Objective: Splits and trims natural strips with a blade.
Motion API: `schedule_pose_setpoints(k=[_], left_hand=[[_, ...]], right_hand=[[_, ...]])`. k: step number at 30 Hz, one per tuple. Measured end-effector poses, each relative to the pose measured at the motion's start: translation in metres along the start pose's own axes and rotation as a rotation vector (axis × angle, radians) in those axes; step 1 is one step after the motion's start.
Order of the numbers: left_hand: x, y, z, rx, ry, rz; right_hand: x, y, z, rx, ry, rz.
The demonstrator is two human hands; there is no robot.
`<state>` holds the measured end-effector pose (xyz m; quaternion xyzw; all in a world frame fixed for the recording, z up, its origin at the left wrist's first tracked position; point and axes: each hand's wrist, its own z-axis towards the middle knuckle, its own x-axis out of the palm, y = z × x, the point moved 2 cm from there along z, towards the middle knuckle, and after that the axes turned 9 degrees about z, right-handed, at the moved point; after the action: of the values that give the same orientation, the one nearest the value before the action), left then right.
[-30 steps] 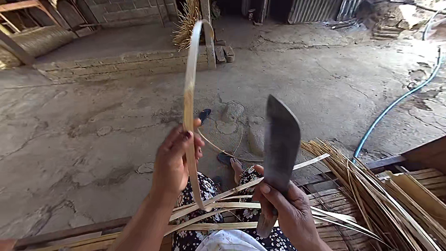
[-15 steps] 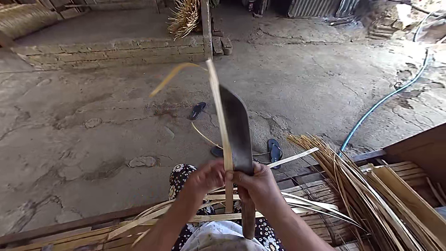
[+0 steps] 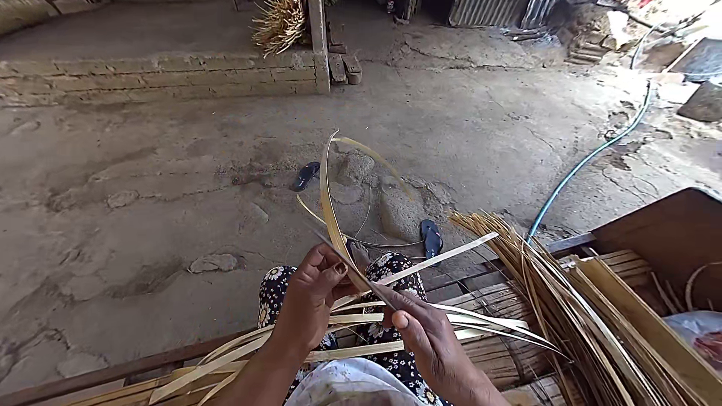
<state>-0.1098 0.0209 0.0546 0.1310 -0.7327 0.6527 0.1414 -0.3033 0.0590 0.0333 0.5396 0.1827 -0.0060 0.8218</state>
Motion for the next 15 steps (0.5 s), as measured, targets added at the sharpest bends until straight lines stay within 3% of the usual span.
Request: schedule_pose_setpoints(k=[5, 15], left_hand=[[0.016, 0.010, 0.002, -0.040, -0.032, -0.044], [0.009, 0.015, 0.003, 0.135, -0.008, 0.041]], right_hand=[[0.001, -0.004, -0.006, -0.078, -0.086, -0.174], [0.010, -0.006, -0.002, -0.152, -0.102, -0.165]])
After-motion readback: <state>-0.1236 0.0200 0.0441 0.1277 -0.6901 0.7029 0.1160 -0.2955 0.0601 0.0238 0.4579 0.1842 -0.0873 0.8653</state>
